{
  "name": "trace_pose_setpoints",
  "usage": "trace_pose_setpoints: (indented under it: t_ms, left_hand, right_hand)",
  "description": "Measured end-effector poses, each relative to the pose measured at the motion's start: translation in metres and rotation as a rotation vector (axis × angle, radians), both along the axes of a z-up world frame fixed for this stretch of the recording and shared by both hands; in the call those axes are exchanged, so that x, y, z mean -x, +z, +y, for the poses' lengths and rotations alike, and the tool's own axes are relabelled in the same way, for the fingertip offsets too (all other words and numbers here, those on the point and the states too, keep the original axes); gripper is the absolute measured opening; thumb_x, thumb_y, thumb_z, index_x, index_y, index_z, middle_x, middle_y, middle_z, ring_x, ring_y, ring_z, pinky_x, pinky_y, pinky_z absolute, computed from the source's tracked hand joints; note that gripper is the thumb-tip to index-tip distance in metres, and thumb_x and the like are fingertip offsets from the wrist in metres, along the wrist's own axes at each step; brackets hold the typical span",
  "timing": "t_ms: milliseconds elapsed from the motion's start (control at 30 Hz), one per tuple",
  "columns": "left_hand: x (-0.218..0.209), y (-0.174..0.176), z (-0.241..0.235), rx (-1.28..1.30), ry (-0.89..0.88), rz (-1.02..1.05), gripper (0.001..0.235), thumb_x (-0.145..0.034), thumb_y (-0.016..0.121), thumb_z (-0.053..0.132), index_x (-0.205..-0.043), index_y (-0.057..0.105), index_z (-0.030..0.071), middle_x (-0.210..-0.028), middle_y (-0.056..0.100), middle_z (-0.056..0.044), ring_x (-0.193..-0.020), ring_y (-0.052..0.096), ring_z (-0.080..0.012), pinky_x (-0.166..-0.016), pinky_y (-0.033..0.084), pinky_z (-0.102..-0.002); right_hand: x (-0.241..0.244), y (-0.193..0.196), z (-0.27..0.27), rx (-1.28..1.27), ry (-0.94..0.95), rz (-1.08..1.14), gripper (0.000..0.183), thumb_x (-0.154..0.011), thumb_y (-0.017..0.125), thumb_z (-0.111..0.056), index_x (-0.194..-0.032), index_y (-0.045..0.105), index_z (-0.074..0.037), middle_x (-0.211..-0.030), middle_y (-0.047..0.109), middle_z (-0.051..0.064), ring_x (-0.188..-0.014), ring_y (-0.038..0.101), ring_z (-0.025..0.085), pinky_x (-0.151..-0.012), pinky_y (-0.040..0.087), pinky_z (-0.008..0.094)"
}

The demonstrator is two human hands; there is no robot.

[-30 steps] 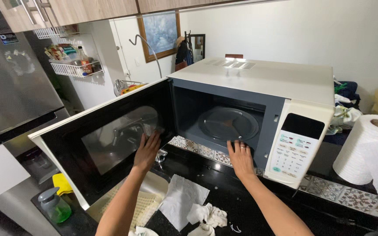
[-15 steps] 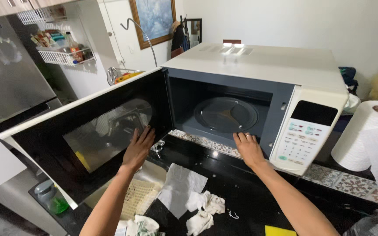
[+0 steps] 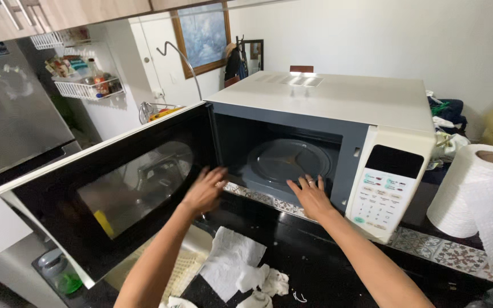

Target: The person wipes the inside and outside of a microwave turntable and its cover with a cloth, then places the turntable and cover back inside the microwave.

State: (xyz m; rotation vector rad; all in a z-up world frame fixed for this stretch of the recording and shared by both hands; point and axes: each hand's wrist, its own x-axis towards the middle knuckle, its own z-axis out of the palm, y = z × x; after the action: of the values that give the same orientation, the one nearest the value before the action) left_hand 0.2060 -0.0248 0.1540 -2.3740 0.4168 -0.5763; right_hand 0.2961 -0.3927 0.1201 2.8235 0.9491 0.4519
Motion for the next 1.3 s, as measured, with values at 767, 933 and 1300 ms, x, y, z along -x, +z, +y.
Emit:
trace_pose_setpoints:
  t_ms: [767,933,1300]
  left_hand:
    - [-0.051,-0.01,-0.074,0.359,0.249,0.339,0.089,-0.088,0.073,0.037,-0.163,0.028,0.021,-0.158,0.044,-0.019,-0.148,0.036,-0.0426,-0.113,0.014,-0.082]
    - [-0.028,-0.008,-0.078,0.233,0.299,0.314,0.083,-0.093,0.069,0.034,-0.163,0.027,0.019,-0.162,0.039,-0.015,-0.151,0.032,-0.0357,-0.118,0.01,-0.078]
    - [0.153,-0.011,-0.109,0.353,0.539,-0.045,0.05,-0.104,0.05,0.021,-0.153,0.048,0.007,-0.165,0.04,-0.016,-0.157,0.026,-0.0325,-0.123,0.011,-0.068]
  right_hand:
    - [-0.007,0.007,0.0,0.013,0.032,0.129,0.099,-0.07,0.081,-0.01,-0.155,0.03,-0.005,-0.161,0.036,0.017,-0.151,0.032,0.037,-0.123,0.022,0.061]
    - [-0.025,-0.014,0.0,-0.014,-0.007,0.102,0.104,-0.069,0.087,-0.014,-0.155,0.031,0.003,-0.161,0.032,0.026,-0.15,0.031,0.044,-0.122,0.019,0.066]
    - [0.064,-0.03,-0.014,-0.22,0.156,-0.077,0.076,-0.082,0.074,-0.011,-0.151,0.044,-0.001,-0.158,0.037,0.026,-0.153,0.03,0.042,-0.125,0.02,0.059]
